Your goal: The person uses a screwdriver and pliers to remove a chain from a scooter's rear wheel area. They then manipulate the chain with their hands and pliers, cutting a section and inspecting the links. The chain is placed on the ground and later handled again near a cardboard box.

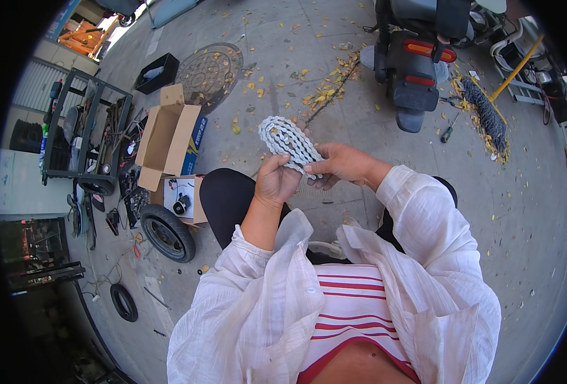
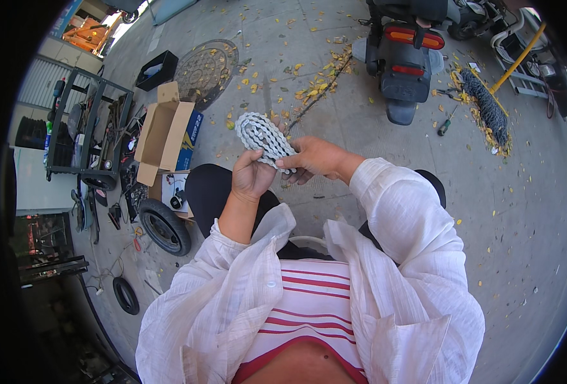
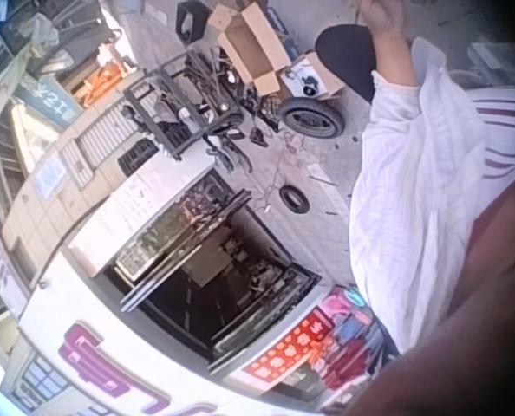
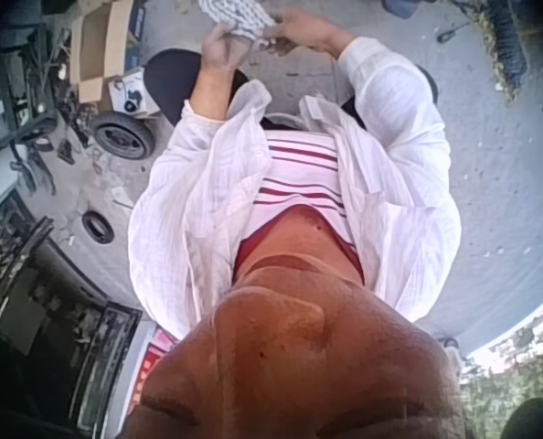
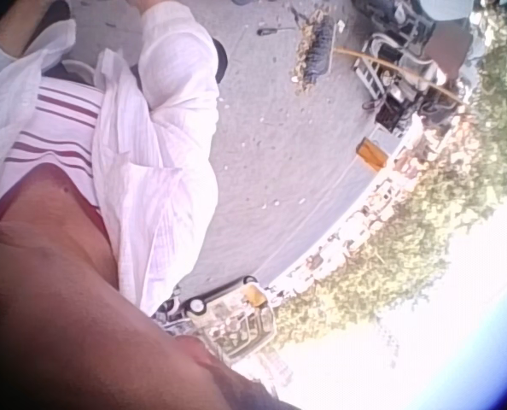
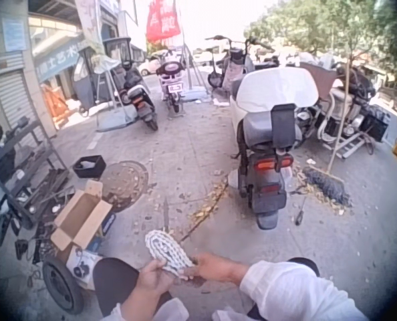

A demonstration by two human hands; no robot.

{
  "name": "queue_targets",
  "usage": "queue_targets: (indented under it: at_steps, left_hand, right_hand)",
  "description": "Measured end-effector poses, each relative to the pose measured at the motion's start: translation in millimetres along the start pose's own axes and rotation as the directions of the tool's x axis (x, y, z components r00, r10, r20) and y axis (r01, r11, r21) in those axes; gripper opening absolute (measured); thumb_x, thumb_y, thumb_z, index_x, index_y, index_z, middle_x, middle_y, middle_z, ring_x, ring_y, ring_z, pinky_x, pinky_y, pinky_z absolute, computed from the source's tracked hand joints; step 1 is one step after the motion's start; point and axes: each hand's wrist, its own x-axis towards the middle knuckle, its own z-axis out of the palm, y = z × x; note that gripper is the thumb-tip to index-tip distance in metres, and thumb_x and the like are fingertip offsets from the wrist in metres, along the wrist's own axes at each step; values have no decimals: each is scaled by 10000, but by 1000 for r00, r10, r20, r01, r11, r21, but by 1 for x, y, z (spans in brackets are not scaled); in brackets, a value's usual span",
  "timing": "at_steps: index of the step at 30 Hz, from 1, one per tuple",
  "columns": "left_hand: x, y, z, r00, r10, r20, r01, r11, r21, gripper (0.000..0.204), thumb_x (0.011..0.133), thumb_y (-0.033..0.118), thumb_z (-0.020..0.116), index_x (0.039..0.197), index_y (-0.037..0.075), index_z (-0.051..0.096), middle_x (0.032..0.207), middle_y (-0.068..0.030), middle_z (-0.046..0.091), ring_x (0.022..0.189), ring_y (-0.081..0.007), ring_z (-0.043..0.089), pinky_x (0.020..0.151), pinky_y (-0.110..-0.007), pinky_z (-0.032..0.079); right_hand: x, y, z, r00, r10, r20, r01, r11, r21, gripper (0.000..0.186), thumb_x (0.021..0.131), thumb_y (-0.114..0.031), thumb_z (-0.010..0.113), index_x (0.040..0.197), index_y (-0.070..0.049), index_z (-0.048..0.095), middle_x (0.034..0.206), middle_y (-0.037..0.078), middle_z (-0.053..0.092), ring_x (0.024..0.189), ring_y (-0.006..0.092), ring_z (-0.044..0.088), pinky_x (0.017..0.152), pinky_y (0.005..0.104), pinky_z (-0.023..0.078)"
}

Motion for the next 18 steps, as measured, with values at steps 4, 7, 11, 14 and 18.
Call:
queue_targets:
  at_steps: [4, 7, 11, 14, 18]
  left_hand:
    - [0, 5, 7, 999, -25, 37, 24, 999, 38, 720, 712, 3, 536, 1401, 12, 327, 1388, -184, 443, 1306, -324, 416, 1097, -484, 342]
    - [1, 6, 3, 994, -74, 77, 71, 997, 44, 705, 756, 43, 564, 1416, 23, 316, 1413, -189, 421, 1331, -347, 379, 1106, -496, 318]
    - [2, -2, 5, 997, -72, 3, 72, 997, -21, 610, 876, 220, 584, 1403, 27, 347, 1394, -193, 445, 1323, -360, 388, 1089, -504, 334]
    - [2, -3, 4, 998, -62, -15, 60, 994, -90, 566, 945, 405, 483, 1375, 48, 395, 1352, -193, 478, 1303, -362, 409, 1071, -523, 350]
    - [9, 26, -6, 999, 21, -32, -25, 988, -155, 565, 978, 494, 309, 1349, 87, 437, 1280, -200, 516, 1238, -379, 463, 1074, -588, 302]
  right_hand:
    - [2, 4, -3, 1000, -1, -4, 1, 1000, 9, 331, 787, -210, 764, 1003, -22, 598, 798, 64, 636, 641, 133, 609, 578, 267, 516]
    - [4, 6, -1, 996, -47, -74, 44, 998, -38, 363, 740, -204, 798, 988, -25, 602, 764, 47, 621, 617, 124, 575, 557, 260, 492]
    - [3, 4, 0, 984, -130, -122, 108, 979, -173, 381, 734, -209, 802, 990, -11, 599, 754, 38, 618, 635, 124, 568, 557, 262, 486]
    - [0, 0, 3, 987, -146, -72, 126, 964, -235, 384, 778, -217, 765, 1041, 5, 596, 812, 50, 630, 676, 130, 576, 589, 265, 493]
    - [-6, -7, 2, 991, -130, 27, 133, 971, -196, 416, 859, -279, 679, 1134, 15, 574, 929, 72, 632, 792, 133, 583, 688, 276, 500]
